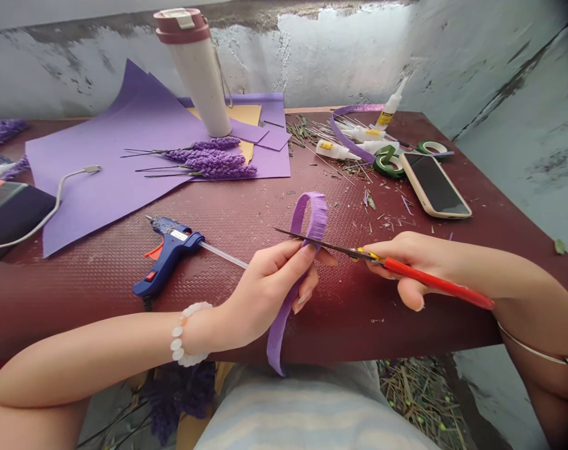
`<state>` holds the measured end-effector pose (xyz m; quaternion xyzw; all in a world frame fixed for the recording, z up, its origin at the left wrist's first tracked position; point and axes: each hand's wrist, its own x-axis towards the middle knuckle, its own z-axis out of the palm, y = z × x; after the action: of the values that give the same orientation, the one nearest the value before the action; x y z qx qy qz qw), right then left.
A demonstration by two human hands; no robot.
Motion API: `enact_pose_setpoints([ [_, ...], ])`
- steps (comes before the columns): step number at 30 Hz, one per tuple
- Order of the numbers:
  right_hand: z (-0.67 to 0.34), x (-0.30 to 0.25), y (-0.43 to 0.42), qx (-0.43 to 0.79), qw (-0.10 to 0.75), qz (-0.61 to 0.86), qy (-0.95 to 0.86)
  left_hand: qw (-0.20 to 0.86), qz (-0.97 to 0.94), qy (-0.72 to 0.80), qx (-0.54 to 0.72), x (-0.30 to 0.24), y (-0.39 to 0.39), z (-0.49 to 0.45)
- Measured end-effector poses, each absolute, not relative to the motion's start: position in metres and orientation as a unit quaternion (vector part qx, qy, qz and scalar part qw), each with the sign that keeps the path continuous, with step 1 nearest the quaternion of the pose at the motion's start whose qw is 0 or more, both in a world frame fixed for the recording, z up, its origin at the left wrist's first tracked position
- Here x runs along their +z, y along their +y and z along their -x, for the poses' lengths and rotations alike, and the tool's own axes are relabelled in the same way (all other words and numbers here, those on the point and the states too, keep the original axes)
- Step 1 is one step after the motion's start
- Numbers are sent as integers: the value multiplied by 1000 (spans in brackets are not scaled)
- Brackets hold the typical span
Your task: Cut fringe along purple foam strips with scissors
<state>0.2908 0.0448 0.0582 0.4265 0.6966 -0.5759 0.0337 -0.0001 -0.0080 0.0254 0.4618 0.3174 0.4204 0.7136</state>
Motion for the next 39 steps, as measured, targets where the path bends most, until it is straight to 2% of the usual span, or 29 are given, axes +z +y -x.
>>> enact_pose_setpoints([
  [10,-285,63,47,-540,44,-432,721,709,-468,322,418,24,-8,0],
  [18,-279,72,44,-426,61,-489,759,674,-482,334,449,21,-9,-1],
  [23,-274,67,44,-340,38,-512,788,626,-496,382,465,21,-6,-1],
  [27,-273,59,43,-292,18,-513,807,634,-482,399,454,21,-4,-1],
  [39,-274,51,42,-268,-18,-498,825,626,-536,389,412,24,-2,0],
])
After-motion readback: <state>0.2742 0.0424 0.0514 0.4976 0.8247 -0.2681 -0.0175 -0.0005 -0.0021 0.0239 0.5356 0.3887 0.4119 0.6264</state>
